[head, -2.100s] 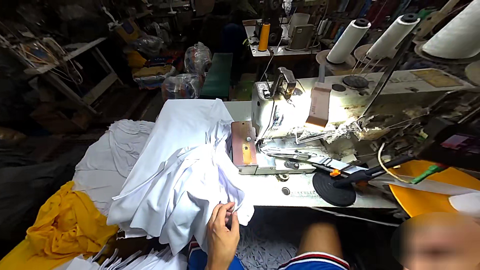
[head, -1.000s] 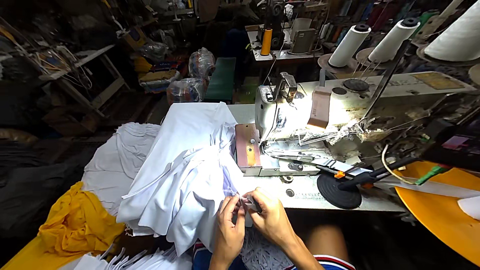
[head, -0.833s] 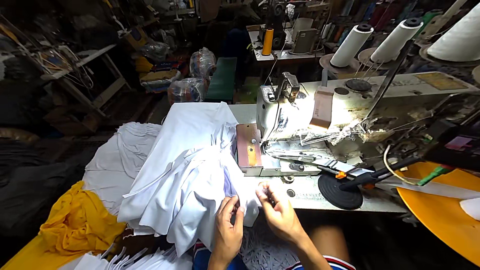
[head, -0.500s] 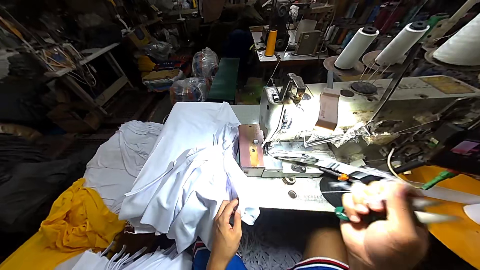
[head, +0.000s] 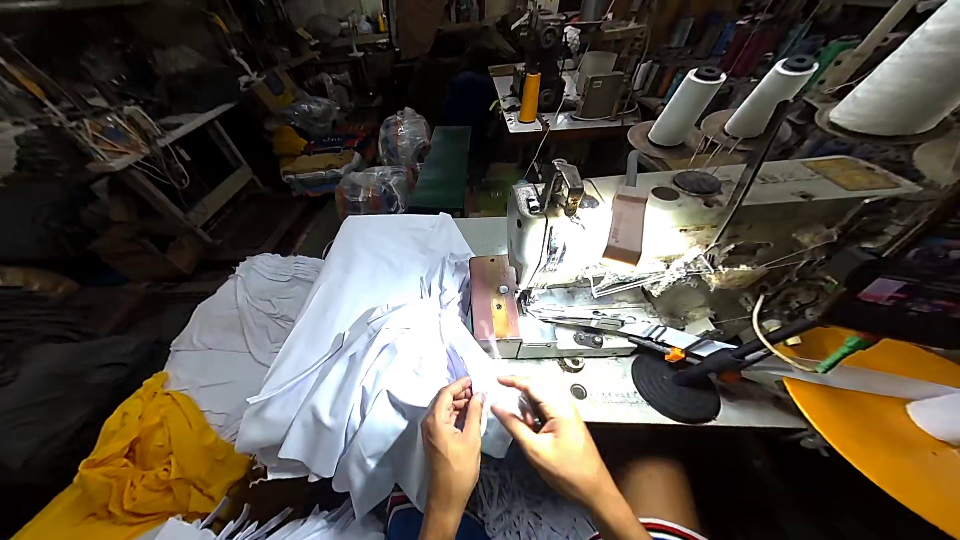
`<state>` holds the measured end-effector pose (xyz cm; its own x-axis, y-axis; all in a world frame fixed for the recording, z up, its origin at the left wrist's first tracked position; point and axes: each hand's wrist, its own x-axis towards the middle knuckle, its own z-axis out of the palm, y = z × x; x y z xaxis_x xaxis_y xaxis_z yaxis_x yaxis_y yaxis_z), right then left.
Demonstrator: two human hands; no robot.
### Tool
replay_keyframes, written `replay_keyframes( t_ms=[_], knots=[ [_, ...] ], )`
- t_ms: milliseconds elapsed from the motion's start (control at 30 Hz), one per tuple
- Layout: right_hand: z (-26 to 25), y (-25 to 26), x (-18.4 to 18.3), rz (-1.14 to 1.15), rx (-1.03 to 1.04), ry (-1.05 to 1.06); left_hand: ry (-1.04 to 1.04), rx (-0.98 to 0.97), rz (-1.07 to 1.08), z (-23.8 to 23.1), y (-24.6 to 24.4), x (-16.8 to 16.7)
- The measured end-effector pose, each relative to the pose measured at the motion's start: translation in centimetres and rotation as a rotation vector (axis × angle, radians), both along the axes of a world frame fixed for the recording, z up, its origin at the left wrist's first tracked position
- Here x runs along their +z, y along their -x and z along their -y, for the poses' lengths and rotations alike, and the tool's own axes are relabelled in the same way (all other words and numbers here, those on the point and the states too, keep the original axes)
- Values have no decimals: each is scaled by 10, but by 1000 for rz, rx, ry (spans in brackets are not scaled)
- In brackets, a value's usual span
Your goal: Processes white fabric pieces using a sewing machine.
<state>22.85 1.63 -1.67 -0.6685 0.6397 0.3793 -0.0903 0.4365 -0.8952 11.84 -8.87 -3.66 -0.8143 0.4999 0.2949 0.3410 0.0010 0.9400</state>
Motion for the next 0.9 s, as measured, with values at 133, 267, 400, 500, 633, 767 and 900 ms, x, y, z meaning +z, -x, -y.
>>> replay_keyframes(
  t_ms=[133,267,400,500,633,767,900],
  knots=[
    [4,24,-7,142,42,-40,-35,-56,-17,5,-3,-3],
    [0,28,-8,181,85,21,-90,-100,-21,10,-1,-9],
    [-8,11,-1,-51,0,143,-74,-87,-21,14,1,-18],
    [-19,-15,25,-294,-226,219,-45,-69,-30,18,4,-25],
    [-36,-49,58,-668,-362,387,22,-66,-85,19,5,-29],
    [-35,-50,48,-546,-413,273,49,-33,-113,11,0,-17],
    [-19,-24,20,-130,-211,4,-1,-73,-89,4,1,-9]
  ],
)
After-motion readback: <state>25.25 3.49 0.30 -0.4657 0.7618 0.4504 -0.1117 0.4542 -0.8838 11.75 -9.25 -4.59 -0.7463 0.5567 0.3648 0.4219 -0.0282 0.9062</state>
